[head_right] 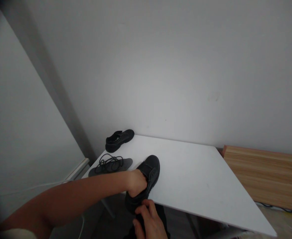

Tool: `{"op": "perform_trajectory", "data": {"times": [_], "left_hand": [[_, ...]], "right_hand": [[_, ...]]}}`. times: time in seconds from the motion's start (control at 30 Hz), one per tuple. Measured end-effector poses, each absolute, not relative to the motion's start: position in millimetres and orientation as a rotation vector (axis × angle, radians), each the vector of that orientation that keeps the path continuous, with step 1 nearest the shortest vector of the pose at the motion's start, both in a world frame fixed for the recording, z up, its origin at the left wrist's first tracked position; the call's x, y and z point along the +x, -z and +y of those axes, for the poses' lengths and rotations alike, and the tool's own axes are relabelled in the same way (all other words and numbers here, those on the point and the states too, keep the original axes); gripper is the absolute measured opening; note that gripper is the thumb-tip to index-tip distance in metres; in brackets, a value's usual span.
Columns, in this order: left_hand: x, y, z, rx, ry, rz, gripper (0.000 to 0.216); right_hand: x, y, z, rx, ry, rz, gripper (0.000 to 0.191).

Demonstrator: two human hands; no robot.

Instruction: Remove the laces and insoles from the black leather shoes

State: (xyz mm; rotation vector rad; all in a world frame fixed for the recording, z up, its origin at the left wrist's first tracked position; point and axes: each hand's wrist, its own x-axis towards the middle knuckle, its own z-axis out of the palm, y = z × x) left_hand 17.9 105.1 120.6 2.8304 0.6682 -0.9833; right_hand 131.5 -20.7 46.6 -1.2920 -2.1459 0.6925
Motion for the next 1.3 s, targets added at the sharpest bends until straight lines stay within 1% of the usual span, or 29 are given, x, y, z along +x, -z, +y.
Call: {"op": "perform_trajectory", "data": {"times": [0.07, 0.23, 0.3, 0.37, 0.47, 0.67, 0.77, 0.87, 0.93, 1.03, 1.1, 1.17, 1.3], "left_hand": [[17.1, -121.4, 104.0, 2.856, 0.962, 0.672, 0.024], [13.6, -121.2, 100.7, 2.913, 0.777, 0.691, 0.017], [14.0, -121.0, 97.4, 2.929, 0.666, 0.764, 0.016], [15.4, -120.8, 93.1, 2.93, 0.536, 0.914, 0.015], [17.1, -122.7, 86.7, 2.887, 0.35, 1.165, 0.019], [7.1, -142.4, 74.9, 2.788, 0.048, 1.381, 0.024], [-7.5, -155.1, 65.2, 2.698, -0.135, 1.508, 0.022], [-31.6, -167.3, 52.3, 2.606, -0.297, 1.637, 0.016], [-53.7, -175.6, 45.4, 2.545, -0.496, 1.708, 0.014], [-92.5, -182.7, 46.2, 2.442, -0.96, 1.843, 0.019], [-118.0, -177.2, 56.5, 2.359, -1.205, 1.962, 0.025], [-140.8, -159.3, 72.4, 2.352, -1.261, 1.977, 0.031], [-178.8, -93.5, 101.6, 2.438, -1.007, 1.81, 0.036]], "right_hand": [[130.5, -44.1, -20.6, -1.278, -0.568, -2.138, 0.023], [127.4, -34.1, -19.0, -1.301, -0.209, -2.097, 0.037], [126.5, -33.6, -16.8, -1.299, -0.149, -2.086, 0.035], [126.2, -36.7, -13.5, -1.276, -0.146, -2.078, 0.029], [126.2, -43.6, -8.3, -1.278, -0.175, -2.032, 0.022], [126.2, -44.4, -3.1, -1.353, -0.215, -1.998, 0.029], [126.1, -42.3, -2.1, -1.345, -0.182, -2.033, 0.028], [125.6, -42.1, -1.0, -1.322, -0.117, -2.046, 0.023], [124.9, -42.8, -0.4, -1.315, -0.087, -2.049, 0.018], [124.3, -44.3, -0.2, -1.326, -0.087, -2.039, 0.015], [124.5, -45.6, -0.8, -1.325, -0.097, -2.036, 0.016], [125.3, -46.9, -1.8, -1.315, -0.105, -2.043, 0.017], [126.9, -48.1, -3.1, -1.292, -0.093, -2.045, 0.018]]}}
